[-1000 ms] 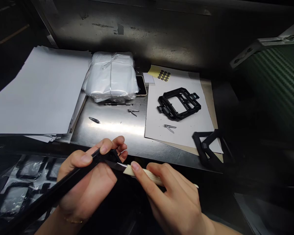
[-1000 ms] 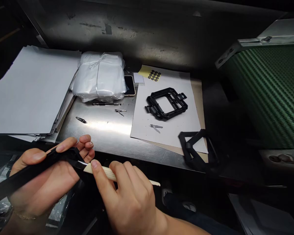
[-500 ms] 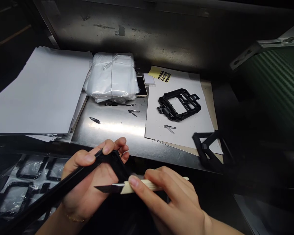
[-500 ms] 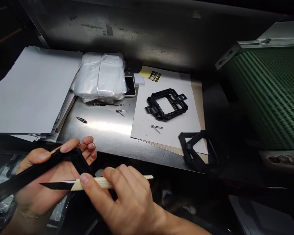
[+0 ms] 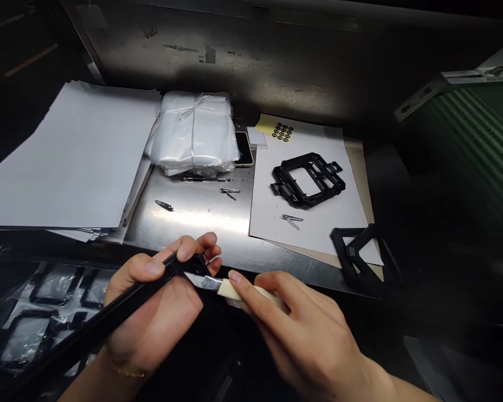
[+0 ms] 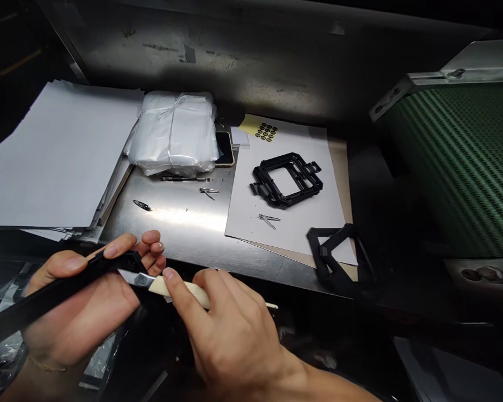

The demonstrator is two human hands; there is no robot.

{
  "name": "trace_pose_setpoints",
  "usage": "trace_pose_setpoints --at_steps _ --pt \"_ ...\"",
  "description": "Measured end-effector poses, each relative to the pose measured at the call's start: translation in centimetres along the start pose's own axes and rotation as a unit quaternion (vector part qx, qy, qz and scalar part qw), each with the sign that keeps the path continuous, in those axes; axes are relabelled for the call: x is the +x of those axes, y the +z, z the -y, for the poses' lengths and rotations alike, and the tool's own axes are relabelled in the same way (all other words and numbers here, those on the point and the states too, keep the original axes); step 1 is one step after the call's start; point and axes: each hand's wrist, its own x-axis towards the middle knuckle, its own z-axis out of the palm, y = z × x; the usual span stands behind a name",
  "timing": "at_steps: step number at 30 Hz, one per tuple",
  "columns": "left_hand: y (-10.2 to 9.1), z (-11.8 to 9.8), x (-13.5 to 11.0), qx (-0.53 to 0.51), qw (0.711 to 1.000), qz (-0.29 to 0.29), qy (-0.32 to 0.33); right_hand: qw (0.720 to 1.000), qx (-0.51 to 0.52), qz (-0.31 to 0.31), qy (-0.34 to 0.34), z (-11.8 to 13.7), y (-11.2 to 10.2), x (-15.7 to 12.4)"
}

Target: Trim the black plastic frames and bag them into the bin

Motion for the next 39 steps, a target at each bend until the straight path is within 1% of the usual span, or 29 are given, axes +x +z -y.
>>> trace_pose_setpoints --at_steps 4,8,11,16,18,21,25,28,31,34,37,39 --pt "0.1 0.0 0.0 -0.016 1.0 -0.008 -0.008 0.999 0.03 0.024 -0.002 -0.2 -0.4 0.2" --pt "0.2 -0.1 0.2 0.002 1.0 0.01 0.001 0.999 0.022 0.04 -0.013 -0.2 -0.6 0.4" --pt "0.2 -0.2 0.2 0.014 1.0 0.006 0.011 0.999 0.003 0.04 -0.006 0.0 -0.6 0.6" --pt "0.1 -0.4 0.2 0.0 1.0 -0.005 0.012 0.999 -0.015 0.031 -0.002 0.4 -0.4 0.9" --pt "0.0 -0.5 0.3 -0.008 1.0 -0.006 0.011 0.999 -0.039 0.008 0.006 0.6 -0.1 1.0" --pt "-0.1 -0.5 0.4 -0.011 1.0 -0.009 0.01 0.996 -0.075 -0.046 0.018 0.8 0.7 1.0" --pt "-0.2 -0.5 0.5 -0.007 1.0 -0.023 0.017 0.992 -0.071 -0.099 0.01 0.8 1.8 1.0" --pt "-0.2 -0.5 0.5 -0.006 1.0 -0.019 0.016 0.991 -0.064 -0.119 0.005 0.7 2.2 1.0" --pt "-0.2 -0.6 0.6 -0.004 1.0 -0.018 0.006 0.993 -0.04 -0.107 0.013 0.4 2.2 0.8" --pt "-0.3 -0.7 0.6 -0.001 1.0 -0.015 0.004 0.997 -0.001 -0.065 0.028 0.3 2.0 0.4" --pt "-0.4 -0.8 0.6 0.001 1.0 -0.007 0.009 0.999 -0.002 -0.035 0.027 0.3 1.6 0.2" --pt "-0.3 -0.8 0.6 0.001 1.0 -0.006 0.012 0.999 -0.007 -0.03 0.025 0.4 1.4 0.2"
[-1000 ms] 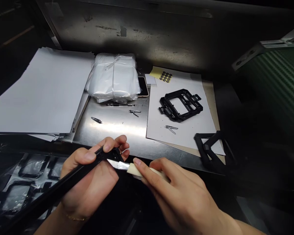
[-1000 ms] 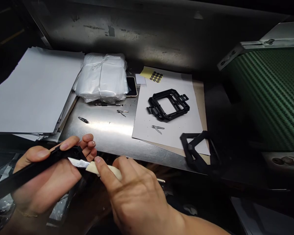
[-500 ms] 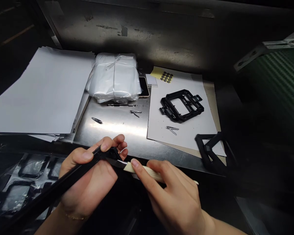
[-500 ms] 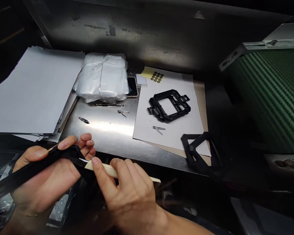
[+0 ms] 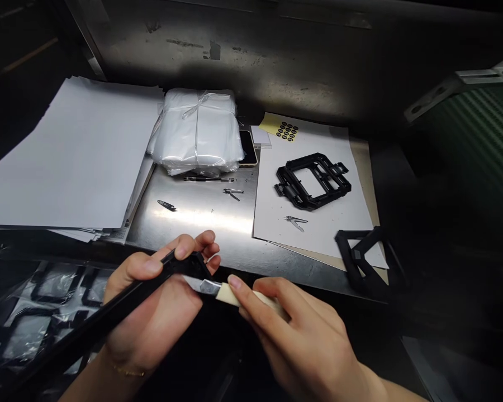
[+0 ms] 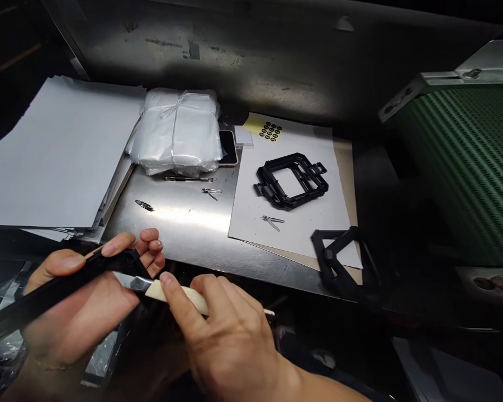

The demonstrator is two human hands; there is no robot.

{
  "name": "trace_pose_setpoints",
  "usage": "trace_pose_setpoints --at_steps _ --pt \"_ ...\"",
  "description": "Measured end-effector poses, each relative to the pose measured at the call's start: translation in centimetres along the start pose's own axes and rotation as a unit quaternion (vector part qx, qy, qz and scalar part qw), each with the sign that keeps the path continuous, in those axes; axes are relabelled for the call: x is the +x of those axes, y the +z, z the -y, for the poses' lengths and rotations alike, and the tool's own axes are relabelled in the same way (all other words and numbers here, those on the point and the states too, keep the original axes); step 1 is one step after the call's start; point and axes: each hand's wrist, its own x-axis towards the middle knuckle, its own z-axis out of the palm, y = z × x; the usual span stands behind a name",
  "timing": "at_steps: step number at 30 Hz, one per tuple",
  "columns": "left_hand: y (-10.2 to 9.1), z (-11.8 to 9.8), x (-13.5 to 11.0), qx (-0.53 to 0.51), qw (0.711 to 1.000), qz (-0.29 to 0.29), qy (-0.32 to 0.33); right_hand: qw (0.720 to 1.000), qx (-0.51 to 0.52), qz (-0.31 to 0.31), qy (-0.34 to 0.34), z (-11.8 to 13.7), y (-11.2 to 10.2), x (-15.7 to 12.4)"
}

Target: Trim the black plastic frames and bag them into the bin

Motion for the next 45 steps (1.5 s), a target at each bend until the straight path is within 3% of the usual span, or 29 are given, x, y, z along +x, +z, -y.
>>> trace_pose_setpoints --at_steps 12,19,26,33,38,45 --pt "0.2 -0.1 0.1 -0.008 1.0 0.01 -0.001 0.998 0.01 0.063 -0.016 -0.4 -1.0 1.1" --pt "0.4 0.0 0.2 -0.005 1.0 -0.004 -0.013 0.993 0.069 0.098 0.003 -0.8 -1.2 1.2" --pt "0.4 -0.1 0.4 -0.009 1.0 0.004 -0.013 0.997 0.048 0.063 -0.001 -0.7 -0.7 1.3" --pt "0.4 -0.2 0.6 -0.012 1.0 -0.008 -0.005 0.998 -0.058 -0.017 0.005 0.2 0.3 1.1" --pt "0.1 -0.3 0.6 -0.015 1.0 -0.014 -0.006 0.997 -0.037 -0.066 0.014 0.4 1.2 0.8" --pt "0.0 -0.5 0.6 -0.019 1.0 -0.011 -0.002 0.996 -0.03 -0.082 0.004 0.4 1.8 0.8"
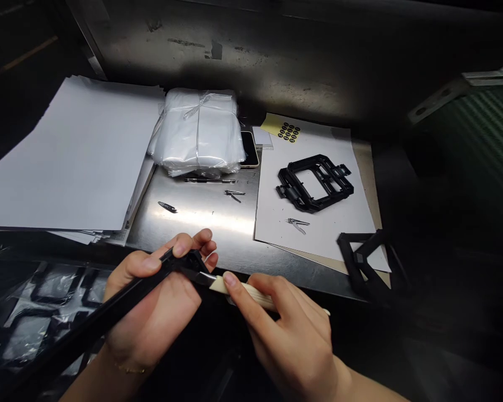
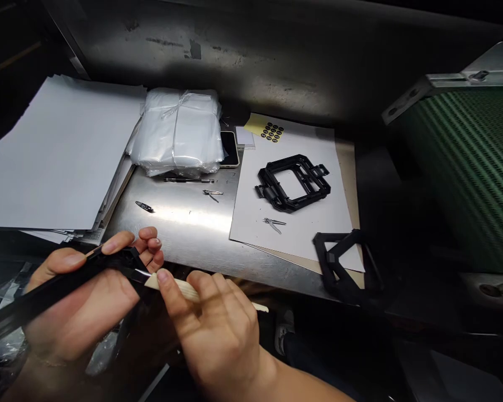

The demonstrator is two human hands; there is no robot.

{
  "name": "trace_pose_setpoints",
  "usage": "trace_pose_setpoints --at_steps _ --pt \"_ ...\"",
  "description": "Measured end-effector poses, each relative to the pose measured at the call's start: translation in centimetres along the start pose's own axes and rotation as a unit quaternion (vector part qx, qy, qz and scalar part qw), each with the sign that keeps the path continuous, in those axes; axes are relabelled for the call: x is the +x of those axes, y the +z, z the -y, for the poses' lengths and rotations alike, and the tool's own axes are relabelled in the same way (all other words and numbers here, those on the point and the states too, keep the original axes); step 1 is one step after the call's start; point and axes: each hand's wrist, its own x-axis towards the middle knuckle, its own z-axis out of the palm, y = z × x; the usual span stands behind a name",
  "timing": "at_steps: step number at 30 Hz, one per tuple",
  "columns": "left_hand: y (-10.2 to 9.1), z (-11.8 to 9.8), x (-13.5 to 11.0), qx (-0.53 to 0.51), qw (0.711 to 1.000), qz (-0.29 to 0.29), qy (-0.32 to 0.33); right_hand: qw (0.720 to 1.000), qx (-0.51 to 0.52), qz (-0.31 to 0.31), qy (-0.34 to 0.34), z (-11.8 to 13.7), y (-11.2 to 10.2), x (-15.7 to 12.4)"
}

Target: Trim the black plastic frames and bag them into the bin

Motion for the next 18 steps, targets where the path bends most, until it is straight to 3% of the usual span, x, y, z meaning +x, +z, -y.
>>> trace_pose_setpoints --at_steps 9,12,15,18 --pt "-0.3 0.1 0.2 0.006 1.0 -0.01 -0.006 1.0 0.0 -0.007 -0.011 0.2 0.0 0.6" --pt "-0.9 0.2 0.4 -0.012 0.999 0.003 -0.036 0.997 0.06 -0.036 0.025 -0.3 -0.4 1.0" --pt "-1.2 0.2 0.5 -0.028 0.999 0.007 -0.033 0.984 0.156 -0.02 0.089 -2.6 0.5 1.2" --pt "-1.1 0.0 0.4 -0.03 0.999 0.004 -0.026 0.987 0.07 0.062 0.127 -6.6 3.5 0.2"
